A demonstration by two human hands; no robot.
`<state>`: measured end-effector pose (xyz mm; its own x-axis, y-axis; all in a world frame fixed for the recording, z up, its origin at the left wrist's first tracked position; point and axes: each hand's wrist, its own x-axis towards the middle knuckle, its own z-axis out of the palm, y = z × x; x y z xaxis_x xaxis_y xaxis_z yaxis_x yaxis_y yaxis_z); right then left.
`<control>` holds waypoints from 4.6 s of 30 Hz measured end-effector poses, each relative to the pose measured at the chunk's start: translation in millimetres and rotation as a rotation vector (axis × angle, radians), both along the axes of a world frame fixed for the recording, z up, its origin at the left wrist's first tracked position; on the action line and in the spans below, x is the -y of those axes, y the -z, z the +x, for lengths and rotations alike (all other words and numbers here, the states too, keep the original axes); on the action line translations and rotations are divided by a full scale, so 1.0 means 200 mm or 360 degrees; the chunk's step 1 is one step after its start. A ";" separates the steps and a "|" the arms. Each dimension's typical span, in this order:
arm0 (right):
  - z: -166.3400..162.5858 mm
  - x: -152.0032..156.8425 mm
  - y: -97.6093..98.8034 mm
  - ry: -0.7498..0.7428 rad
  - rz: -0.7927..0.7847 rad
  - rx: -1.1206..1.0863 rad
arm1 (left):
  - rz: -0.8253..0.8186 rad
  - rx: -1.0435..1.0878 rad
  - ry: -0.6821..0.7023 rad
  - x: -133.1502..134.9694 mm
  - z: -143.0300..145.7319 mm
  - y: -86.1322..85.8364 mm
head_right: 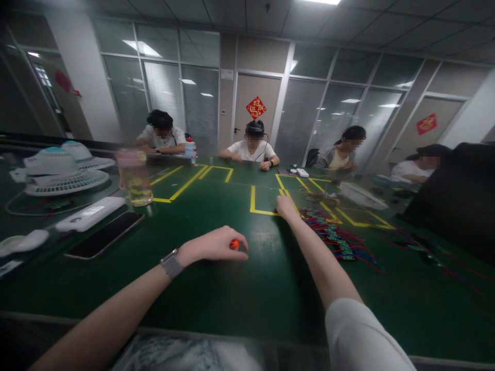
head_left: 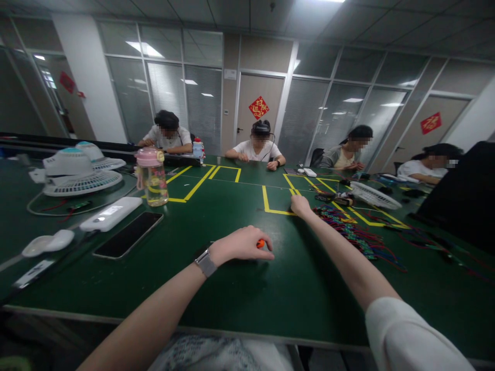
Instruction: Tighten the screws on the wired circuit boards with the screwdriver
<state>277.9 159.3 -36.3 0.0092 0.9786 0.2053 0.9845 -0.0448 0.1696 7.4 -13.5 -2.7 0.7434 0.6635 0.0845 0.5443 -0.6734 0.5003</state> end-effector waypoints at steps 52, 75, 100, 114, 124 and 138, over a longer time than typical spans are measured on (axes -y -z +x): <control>-0.40 0.94 0.16 -0.1764 0.0282 -0.0603 | -0.0416 0.2125 -0.0098 0.02 0.14 -0.01; -0.42 0.94 0.17 -0.1472 -0.0058 -0.1429 | -0.0406 0.2072 -0.0075 0.03 0.15 0.01; -0.46 0.94 0.17 -0.1417 -0.0056 -0.1689 | 0.0360 0.1449 -0.0285 0.04 0.09 -0.04; -0.47 0.93 0.16 -0.1222 -0.0275 -0.1788 | 0.0627 0.1315 -0.0347 0.06 0.09 -0.06; -0.47 0.94 0.16 -0.1293 -0.0145 -0.1511 | 0.0328 0.1464 -0.0212 0.05 0.11 -0.04; -0.45 0.94 0.17 -0.1254 -0.0131 -0.1518 | 0.0084 0.1638 -0.0244 0.01 0.10 -0.04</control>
<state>188.7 -27.9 -69.3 -0.4756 0.7947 0.3772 0.4697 0.5920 -0.6549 26.6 -16.4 4.9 0.2034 0.7218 0.6616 -0.0472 -0.6677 0.7429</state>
